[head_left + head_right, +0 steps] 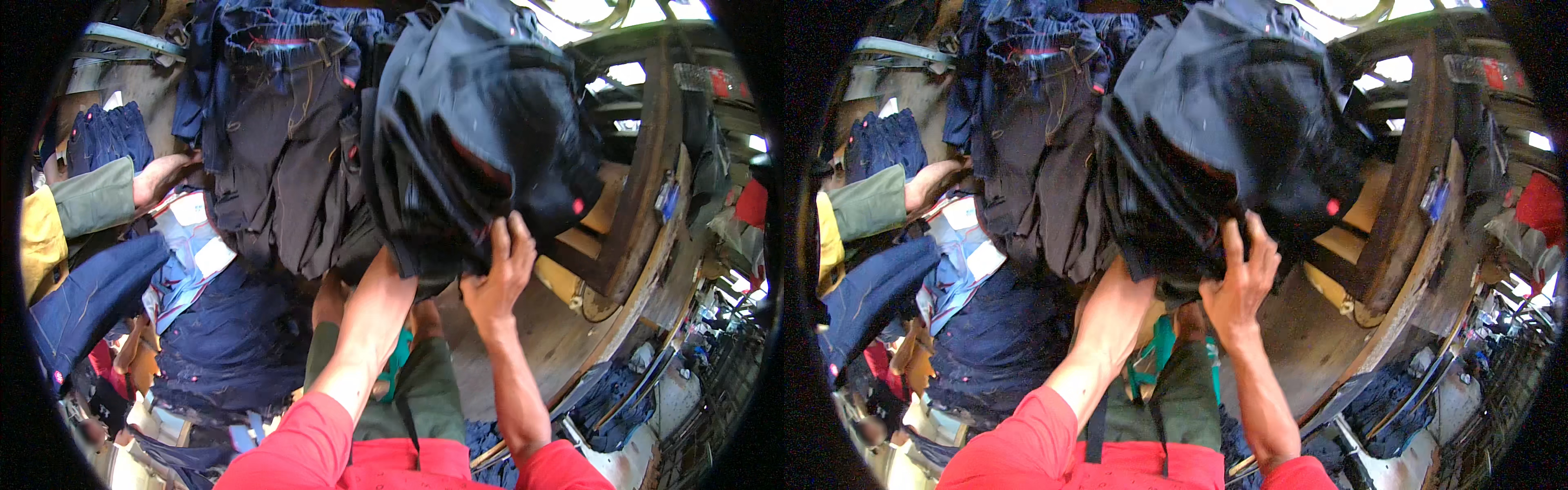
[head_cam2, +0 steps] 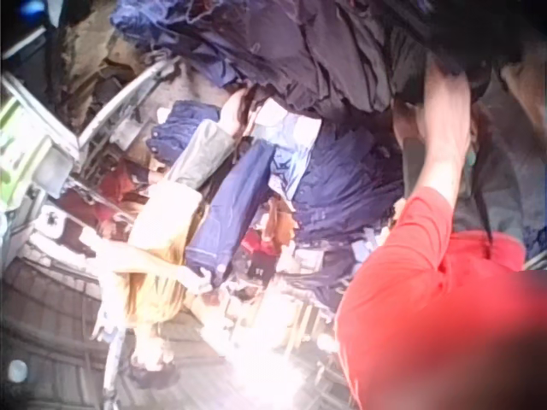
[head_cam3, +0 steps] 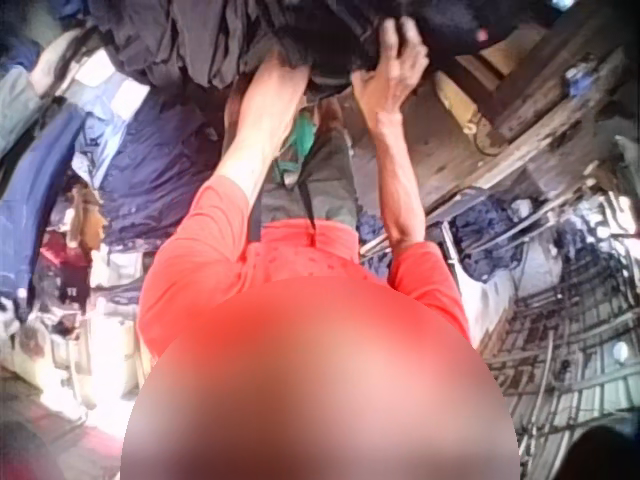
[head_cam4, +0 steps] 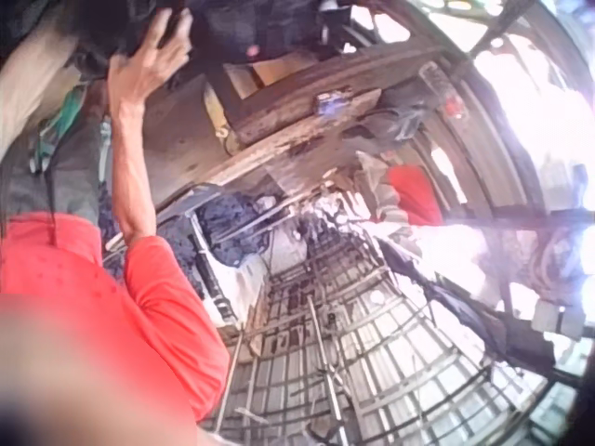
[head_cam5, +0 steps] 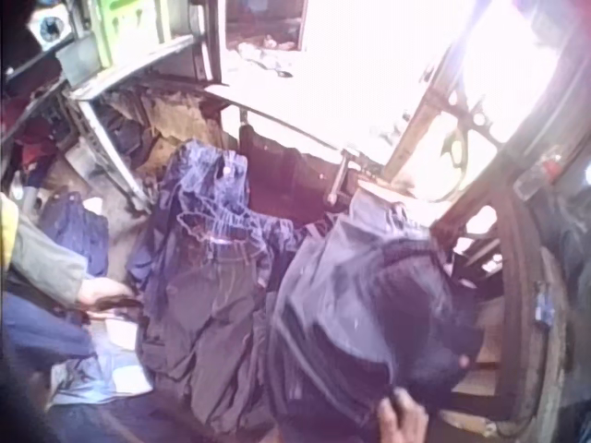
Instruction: The person uses a handheld rotary tool to distress the surface of black pants, creating worn patterns on the fabric. They repeatedly pick up pants from a pile, work on specific areas, and place them back down.
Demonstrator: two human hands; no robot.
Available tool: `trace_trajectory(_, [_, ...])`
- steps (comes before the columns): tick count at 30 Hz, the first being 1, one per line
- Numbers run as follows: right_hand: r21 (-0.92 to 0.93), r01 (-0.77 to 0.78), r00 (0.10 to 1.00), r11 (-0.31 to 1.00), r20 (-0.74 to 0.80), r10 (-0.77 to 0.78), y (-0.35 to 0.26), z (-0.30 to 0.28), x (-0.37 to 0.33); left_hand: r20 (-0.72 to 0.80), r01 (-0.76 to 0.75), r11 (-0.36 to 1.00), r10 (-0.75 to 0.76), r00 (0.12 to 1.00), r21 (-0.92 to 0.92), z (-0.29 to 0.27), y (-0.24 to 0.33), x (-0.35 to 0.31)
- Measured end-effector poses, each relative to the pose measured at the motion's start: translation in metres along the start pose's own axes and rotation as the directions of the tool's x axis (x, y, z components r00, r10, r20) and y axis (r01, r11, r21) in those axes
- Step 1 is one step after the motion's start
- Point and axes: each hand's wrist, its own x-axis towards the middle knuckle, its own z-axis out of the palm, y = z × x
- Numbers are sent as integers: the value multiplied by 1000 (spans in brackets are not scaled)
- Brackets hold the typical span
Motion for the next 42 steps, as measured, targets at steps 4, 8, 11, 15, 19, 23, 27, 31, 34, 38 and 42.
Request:
trace_trajectory(4, [-47,-34,998,998,-47,31,-7,-3,-41,48,274,960,-271,961,-66,12,-39,-106])
trace_trajectory(8, [14,-70,997,997,33,69,-36,-35,-102,108,527,845,-517,849,-94,-18,-63,-220])
trace_trajectory(11, [154,-102,985,983,156,77,-68,-54,-155,121,677,723,-667,736,-137,-47,-78,-294])
trace_trajectory(15, [261,-151,925,953,377,43,-118,-78,-221,118,799,543,-803,584,-258,-75,-96,-357])
trace_trajectory(19, [345,-198,814,917,580,-42,-156,-85,-262,143,810,397,-856,496,-432,-84,-113,-372])
trace_trajectory(23, [333,-212,775,919,630,-49,-164,-74,-275,192,767,237,-885,423,-597,-83,-131,-374])
trace_trajectory(27, [179,-226,754,957,655,56,-139,-29,-276,265,675,72,-885,383,-734,-70,-168,-369])
trace_trajectory(31, [7,-217,802,976,571,175,-68,87,-294,350,560,-79,-850,394,-825,-57,-218,-345])
trace_trajectory(34, [5,-54,800,999,599,40,14,205,-320,418,484,-190,-804,423,-854,-68,-245,-312])
trace_trajectory(38, [-71,111,541,991,841,0,62,305,-349,472,576,-206,-804,360,-791,-93,-248,-257])
trace_trajectory(42, [-220,-94,591,971,773,232,27,269,-348,107,541,488,-667,738,-685,-62,-228,-238])
